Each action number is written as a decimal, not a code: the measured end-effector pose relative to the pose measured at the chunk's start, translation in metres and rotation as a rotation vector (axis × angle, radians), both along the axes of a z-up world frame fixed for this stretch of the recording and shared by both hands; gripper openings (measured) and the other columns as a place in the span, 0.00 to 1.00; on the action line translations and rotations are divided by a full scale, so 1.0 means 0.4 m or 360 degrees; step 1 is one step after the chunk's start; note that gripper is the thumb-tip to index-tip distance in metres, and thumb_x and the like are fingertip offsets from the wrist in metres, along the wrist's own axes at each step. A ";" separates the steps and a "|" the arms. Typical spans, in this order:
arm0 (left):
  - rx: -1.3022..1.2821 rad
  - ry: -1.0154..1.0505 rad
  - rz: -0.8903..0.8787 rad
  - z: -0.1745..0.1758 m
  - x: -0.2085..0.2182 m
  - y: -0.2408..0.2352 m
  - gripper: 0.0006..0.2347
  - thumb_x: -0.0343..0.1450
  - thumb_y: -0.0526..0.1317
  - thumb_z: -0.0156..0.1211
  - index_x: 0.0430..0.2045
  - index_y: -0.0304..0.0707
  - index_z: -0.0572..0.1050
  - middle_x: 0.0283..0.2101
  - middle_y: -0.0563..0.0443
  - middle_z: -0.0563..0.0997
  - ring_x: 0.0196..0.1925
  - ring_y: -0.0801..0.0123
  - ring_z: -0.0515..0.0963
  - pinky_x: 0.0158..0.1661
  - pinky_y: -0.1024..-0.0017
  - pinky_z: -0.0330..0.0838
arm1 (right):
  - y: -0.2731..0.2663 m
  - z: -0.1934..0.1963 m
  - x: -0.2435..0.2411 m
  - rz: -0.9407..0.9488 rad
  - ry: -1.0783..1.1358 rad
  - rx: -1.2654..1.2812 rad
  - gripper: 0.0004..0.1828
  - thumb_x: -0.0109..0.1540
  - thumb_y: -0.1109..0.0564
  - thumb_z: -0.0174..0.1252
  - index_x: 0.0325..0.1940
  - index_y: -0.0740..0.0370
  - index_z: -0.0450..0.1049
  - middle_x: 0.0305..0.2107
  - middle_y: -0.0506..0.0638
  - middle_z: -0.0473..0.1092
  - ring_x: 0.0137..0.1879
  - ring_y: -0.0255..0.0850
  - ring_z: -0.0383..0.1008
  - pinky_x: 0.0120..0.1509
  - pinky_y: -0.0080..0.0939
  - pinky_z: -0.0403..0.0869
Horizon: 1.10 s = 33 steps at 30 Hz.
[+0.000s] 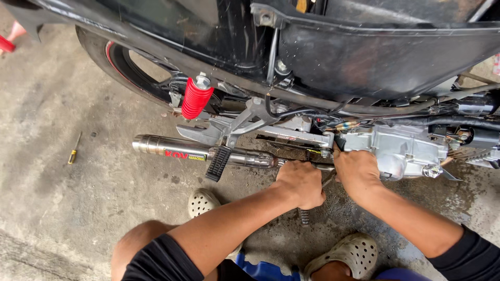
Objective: The person uses a wrench to tighten a bolt on the motorcycle's engine casing. They then use a screwdriver to adjust a component near the exhaust pipe.
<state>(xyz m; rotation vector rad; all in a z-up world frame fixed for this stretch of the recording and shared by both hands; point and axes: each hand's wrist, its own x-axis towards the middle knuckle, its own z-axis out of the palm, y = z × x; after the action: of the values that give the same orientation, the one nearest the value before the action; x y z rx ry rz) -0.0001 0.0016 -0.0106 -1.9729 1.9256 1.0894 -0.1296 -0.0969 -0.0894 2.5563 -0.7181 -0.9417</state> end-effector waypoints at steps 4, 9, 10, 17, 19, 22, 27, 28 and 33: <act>-0.0003 -0.0036 0.0005 0.011 0.010 -0.005 0.15 0.66 0.46 0.51 0.28 0.35 0.84 0.27 0.45 0.84 0.35 0.55 0.87 0.37 0.61 0.81 | 0.017 0.053 0.008 -0.0028 0.0027 0.0045 0.37 0.55 0.30 0.65 0.60 0.54 0.76 0.24 0.47 0.78 0.29 0.40 0.80 0.26 0.49 0.77; 0.0018 -0.0009 0.0001 0.005 0.008 -0.008 0.16 0.66 0.46 0.50 0.28 0.35 0.84 0.28 0.46 0.84 0.35 0.54 0.87 0.37 0.61 0.81 | -0.018 0.011 0.005 -0.0074 -0.0038 0.0115 0.34 0.57 0.34 0.64 0.62 0.53 0.75 0.20 0.49 0.76 0.25 0.40 0.78 0.26 0.46 0.77; 0.0019 -0.0003 -0.0009 0.013 0.004 -0.007 0.16 0.66 0.46 0.50 0.28 0.35 0.84 0.28 0.46 0.84 0.35 0.54 0.87 0.37 0.61 0.81 | -0.012 0.019 0.001 -0.0084 -0.0032 0.0116 0.34 0.57 0.34 0.64 0.62 0.53 0.75 0.20 0.49 0.76 0.25 0.40 0.78 0.26 0.46 0.77; 0.0003 0.0014 0.0018 0.033 0.008 0.004 0.18 0.67 0.48 0.50 0.32 0.32 0.83 0.33 0.40 0.86 0.39 0.50 0.87 0.42 0.58 0.82 | -0.003 -0.028 -0.028 -0.0036 -0.0359 -0.0056 0.33 0.55 0.36 0.66 0.57 0.58 0.74 0.30 0.52 0.73 0.36 0.47 0.77 0.33 0.46 0.79; -0.0008 0.0004 -0.0015 0.039 0.003 0.002 0.20 0.67 0.49 0.49 0.34 0.30 0.83 0.36 0.41 0.86 0.44 0.49 0.87 0.42 0.56 0.81 | -0.021 -0.033 -0.047 -0.0071 -0.0706 -0.0112 0.42 0.47 0.34 0.73 0.52 0.66 0.73 0.40 0.59 0.71 0.45 0.56 0.76 0.33 0.49 0.82; -0.0009 -0.0055 0.0017 0.040 0.002 0.006 0.21 0.67 0.51 0.50 0.36 0.30 0.83 0.39 0.41 0.86 0.46 0.48 0.86 0.44 0.57 0.80 | -0.035 -0.004 -0.067 0.0501 -0.0531 -0.0205 0.38 0.52 0.31 0.67 0.55 0.59 0.74 0.54 0.50 0.63 0.58 0.51 0.64 0.51 0.46 0.71; 0.0020 0.0002 0.0002 0.026 0.004 -0.001 0.18 0.70 0.48 0.52 0.31 0.30 0.82 0.31 0.38 0.85 0.35 0.50 0.86 0.40 0.59 0.82 | -0.022 0.065 -0.084 0.0535 -0.0413 -0.0158 0.35 0.64 0.28 0.50 0.60 0.56 0.75 0.59 0.46 0.58 0.60 0.43 0.56 0.52 0.42 0.63; 0.0016 0.0001 -0.0009 0.022 0.005 -0.006 0.18 0.70 0.48 0.52 0.31 0.30 0.82 0.31 0.38 0.85 0.35 0.50 0.86 0.40 0.59 0.82 | -0.009 0.075 -0.085 0.0524 -0.0412 -0.0163 0.35 0.64 0.28 0.50 0.60 0.56 0.75 0.59 0.46 0.58 0.60 0.43 0.56 0.52 0.42 0.63; 0.0010 -0.0033 -0.0041 -0.009 0.002 -0.007 0.18 0.69 0.50 0.53 0.29 0.31 0.82 0.29 0.40 0.84 0.33 0.51 0.86 0.36 0.61 0.81 | 0.041 0.118 -0.053 0.0410 -0.0205 -0.0158 0.41 0.65 0.25 0.45 0.68 0.57 0.69 0.60 0.51 0.66 0.57 0.45 0.59 0.51 0.45 0.62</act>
<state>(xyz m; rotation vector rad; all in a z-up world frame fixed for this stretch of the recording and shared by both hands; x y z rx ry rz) 0.0009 -0.0011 -0.0144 -1.9431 1.9289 1.0629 -0.1508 -0.0803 -0.0424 2.5600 -0.4416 -0.6476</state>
